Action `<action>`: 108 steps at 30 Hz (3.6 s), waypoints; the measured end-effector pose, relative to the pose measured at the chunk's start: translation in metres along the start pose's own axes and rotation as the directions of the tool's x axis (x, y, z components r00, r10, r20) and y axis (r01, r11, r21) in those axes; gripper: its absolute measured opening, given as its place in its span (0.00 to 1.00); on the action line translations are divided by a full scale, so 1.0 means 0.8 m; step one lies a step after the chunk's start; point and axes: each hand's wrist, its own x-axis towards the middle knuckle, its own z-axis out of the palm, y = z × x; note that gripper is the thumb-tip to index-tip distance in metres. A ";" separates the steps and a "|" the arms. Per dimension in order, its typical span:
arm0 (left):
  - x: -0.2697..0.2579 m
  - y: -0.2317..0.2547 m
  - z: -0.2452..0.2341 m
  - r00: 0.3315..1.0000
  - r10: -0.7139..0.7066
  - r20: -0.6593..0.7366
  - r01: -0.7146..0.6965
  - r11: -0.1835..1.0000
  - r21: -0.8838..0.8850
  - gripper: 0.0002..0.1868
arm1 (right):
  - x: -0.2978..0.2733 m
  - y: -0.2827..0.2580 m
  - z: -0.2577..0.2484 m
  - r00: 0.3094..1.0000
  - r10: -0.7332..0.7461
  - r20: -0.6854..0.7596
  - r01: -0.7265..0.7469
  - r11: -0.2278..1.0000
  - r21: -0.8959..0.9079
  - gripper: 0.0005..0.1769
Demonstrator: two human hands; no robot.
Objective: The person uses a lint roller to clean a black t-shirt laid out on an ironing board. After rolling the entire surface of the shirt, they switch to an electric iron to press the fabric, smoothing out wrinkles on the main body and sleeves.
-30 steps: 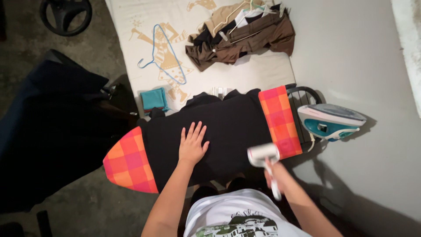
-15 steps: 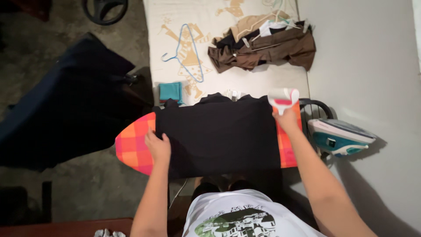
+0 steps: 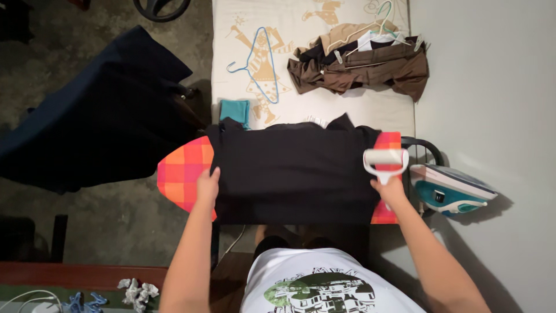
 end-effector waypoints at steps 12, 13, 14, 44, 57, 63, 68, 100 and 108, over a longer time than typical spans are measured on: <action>-0.156 -0.086 -0.020 0.981 0.188 -0.041 -0.151 0.886 0.438 0.18 | -0.180 0.053 0.027 0.994 0.102 -0.024 -0.103 0.994 -0.047 0.15; -0.161 -0.084 -0.019 0.980 0.190 -0.061 -0.149 0.899 0.411 0.18 | -0.183 0.054 0.029 0.995 0.078 -0.057 -0.081 0.995 -0.055 0.15; -0.163 -0.081 -0.018 0.978 0.192 -0.081 -0.147 0.912 0.384 0.19 | -0.181 0.054 0.030 0.991 -0.050 -0.125 0.051 0.999 0.007 0.16; 0.022 0.167 0.046 0.717 0.693 0.077 -0.625 0.589 0.513 0.17 | 0.040 -0.135 0.005 0.902 -0.261 -0.343 0.215 0.962 -0.166 0.18; 0.109 0.136 0.106 0.953 0.297 0.058 -0.266 0.735 0.624 0.10 | 0.214 -0.087 0.064 0.928 0.033 -0.371 -0.083 0.989 -0.120 0.07; 0.065 0.189 0.091 0.848 0.528 0.055 -0.405 0.577 0.709 0.09 | 0.181 -0.100 0.027 0.969 0.120 -0.215 -0.029 0.923 0.383 0.17; -0.035 0.234 0.128 0.614 0.476 0.629 -0.780 0.248 0.574 0.10 | 0.060 -0.108 -0.039 0.974 0.080 -0.213 0.022 0.898 0.439 0.14; -0.152 0.116 0.233 -0.175 0.337 0.925 -0.980 0.034 -0.198 0.40 | -0.123 -0.191 0.053 1.000 -0.013 -0.025 0.001 0.908 -0.418 0.24; -0.139 0.090 0.238 -0.359 0.417 0.835 -0.933 -0.127 -0.338 0.33 | -0.112 -0.183 0.058 0.998 -0.033 -0.050 0.014 0.938 -0.347 0.22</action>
